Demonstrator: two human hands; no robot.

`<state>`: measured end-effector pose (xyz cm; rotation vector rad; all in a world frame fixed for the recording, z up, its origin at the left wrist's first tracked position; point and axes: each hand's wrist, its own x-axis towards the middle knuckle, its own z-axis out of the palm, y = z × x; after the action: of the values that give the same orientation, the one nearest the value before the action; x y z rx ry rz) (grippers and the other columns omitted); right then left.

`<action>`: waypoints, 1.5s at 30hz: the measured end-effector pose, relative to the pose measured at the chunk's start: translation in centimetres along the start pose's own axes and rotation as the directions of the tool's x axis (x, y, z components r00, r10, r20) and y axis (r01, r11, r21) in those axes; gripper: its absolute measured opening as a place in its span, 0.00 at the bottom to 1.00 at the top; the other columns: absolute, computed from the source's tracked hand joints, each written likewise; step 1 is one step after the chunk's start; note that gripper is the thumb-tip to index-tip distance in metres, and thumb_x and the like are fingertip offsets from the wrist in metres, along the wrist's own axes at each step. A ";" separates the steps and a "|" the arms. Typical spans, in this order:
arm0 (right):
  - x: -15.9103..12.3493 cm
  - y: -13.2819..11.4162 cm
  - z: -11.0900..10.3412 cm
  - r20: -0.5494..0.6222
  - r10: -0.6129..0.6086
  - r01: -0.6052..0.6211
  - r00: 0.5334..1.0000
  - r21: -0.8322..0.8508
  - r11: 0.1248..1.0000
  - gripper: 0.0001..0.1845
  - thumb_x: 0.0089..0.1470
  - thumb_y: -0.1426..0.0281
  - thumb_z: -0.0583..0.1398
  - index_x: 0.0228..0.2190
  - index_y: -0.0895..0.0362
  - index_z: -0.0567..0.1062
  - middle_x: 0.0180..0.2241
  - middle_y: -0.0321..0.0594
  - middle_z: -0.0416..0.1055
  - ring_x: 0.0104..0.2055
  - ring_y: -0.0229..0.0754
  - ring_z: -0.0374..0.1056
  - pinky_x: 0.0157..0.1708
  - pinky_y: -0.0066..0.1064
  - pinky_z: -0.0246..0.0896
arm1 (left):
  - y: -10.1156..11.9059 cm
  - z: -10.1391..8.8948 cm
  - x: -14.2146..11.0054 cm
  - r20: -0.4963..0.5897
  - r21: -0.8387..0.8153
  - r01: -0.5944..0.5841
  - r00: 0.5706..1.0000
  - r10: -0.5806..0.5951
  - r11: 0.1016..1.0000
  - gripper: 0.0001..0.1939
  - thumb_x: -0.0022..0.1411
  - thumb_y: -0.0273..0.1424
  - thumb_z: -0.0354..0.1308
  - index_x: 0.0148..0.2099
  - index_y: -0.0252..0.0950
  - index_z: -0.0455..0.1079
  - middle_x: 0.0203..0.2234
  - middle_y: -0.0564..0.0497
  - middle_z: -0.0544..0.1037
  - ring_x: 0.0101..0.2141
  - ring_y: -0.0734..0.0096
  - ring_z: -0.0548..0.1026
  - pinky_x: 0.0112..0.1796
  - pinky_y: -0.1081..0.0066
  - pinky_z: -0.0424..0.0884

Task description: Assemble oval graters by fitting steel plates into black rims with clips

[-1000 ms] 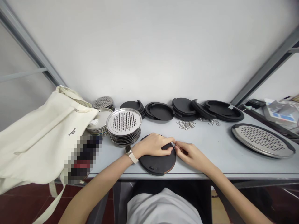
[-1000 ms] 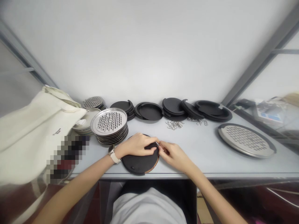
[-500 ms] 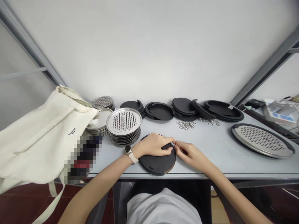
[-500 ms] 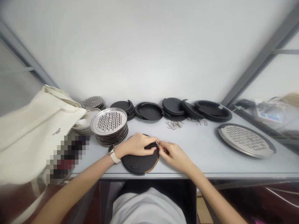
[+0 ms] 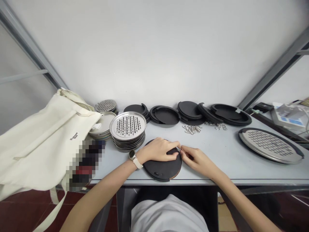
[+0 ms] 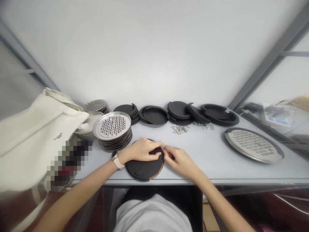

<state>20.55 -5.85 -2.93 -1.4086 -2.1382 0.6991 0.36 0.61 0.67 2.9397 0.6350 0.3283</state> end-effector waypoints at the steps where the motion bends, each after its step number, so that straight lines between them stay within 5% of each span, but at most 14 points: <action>1: 0.0 0.1 0.0 0.002 0.000 0.000 1.000 -0.001 1.000 0.13 0.62 0.66 0.48 0.26 0.55 0.62 0.21 0.30 0.57 0.22 0.35 0.53 0.25 0.26 0.49 | 0.0 0.0 0.0 0.004 -0.004 0.002 1.000 -0.002 1.000 0.11 0.64 0.36 0.49 0.47 0.39 0.63 0.31 0.52 0.78 0.31 0.65 0.76 0.30 0.72 0.62; 45: 0.0 0.1 0.0 0.006 0.004 -0.004 1.000 -0.022 1.000 0.15 0.64 0.65 0.46 0.28 0.55 0.64 0.21 0.31 0.58 0.22 0.35 0.54 0.25 0.26 0.49 | 0.0 -0.1 0.0 0.028 -0.042 -0.007 1.000 0.008 0.999 0.10 0.65 0.35 0.48 0.46 0.40 0.65 0.31 0.53 0.78 0.31 0.67 0.76 0.31 0.73 0.60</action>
<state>20.59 -5.80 -3.01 -1.4242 -2.1540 0.6843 0.30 0.62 0.77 2.9019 0.6058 0.2963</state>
